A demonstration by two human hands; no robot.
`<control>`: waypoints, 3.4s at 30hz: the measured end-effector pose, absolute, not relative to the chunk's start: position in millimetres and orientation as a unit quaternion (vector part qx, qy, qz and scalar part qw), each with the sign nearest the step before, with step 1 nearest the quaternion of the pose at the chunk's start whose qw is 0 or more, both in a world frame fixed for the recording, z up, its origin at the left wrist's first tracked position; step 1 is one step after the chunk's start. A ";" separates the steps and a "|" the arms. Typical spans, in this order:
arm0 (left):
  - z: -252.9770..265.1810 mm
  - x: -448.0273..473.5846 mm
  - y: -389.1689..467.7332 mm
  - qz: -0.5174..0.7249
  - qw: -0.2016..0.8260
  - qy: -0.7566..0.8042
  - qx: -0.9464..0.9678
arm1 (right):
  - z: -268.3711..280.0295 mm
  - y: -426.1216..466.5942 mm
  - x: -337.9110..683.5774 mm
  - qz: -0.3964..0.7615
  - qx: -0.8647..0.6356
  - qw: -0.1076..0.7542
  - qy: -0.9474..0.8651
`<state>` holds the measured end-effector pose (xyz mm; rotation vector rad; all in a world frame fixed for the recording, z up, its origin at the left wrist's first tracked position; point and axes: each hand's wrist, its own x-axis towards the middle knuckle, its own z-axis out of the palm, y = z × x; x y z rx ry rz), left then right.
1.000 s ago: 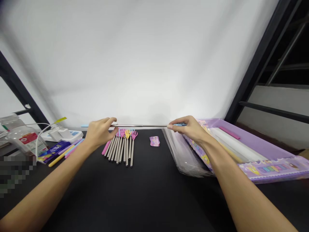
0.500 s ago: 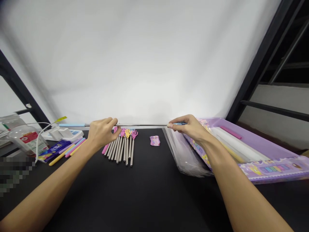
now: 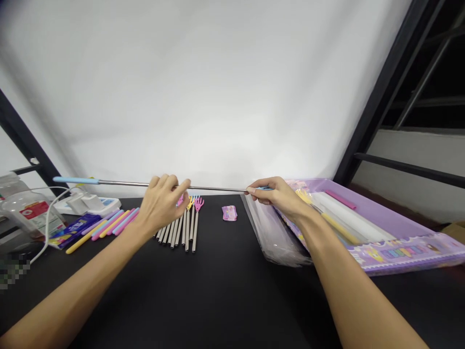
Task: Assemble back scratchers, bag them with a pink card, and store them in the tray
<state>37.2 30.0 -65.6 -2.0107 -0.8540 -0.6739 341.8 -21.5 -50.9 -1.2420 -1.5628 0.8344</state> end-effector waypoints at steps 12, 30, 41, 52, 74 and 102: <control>-73.1 36.9 32.4 -0.303 0.392 -0.396 -0.773 | -60.1 -8.1 337.0 0.282 -0.595 0.570 -0.491; -85.4 57.8 19.5 -0.286 0.280 -0.307 -0.864 | -69.9 -12.3 294.7 0.098 -0.649 0.506 -0.560; -82.5 46.3 21.1 -0.254 0.274 -0.406 -0.834 | -72.5 -19.7 289.0 0.097 -0.652 0.494 -0.567; -73.4 27.7 39.0 -0.215 0.338 -0.462 -0.792 | -68.5 -12.8 305.2 0.111 -0.668 0.475 -0.562; -79.3 50.1 27.7 -0.240 0.325 -0.427 -0.809 | -67.6 -11.1 312.9 0.085 -0.689 0.466 -0.549; -68.5 25.1 35.3 -0.257 0.327 -0.431 -0.801 | -70.9 -9.4 343.6 0.089 -0.706 0.507 -0.487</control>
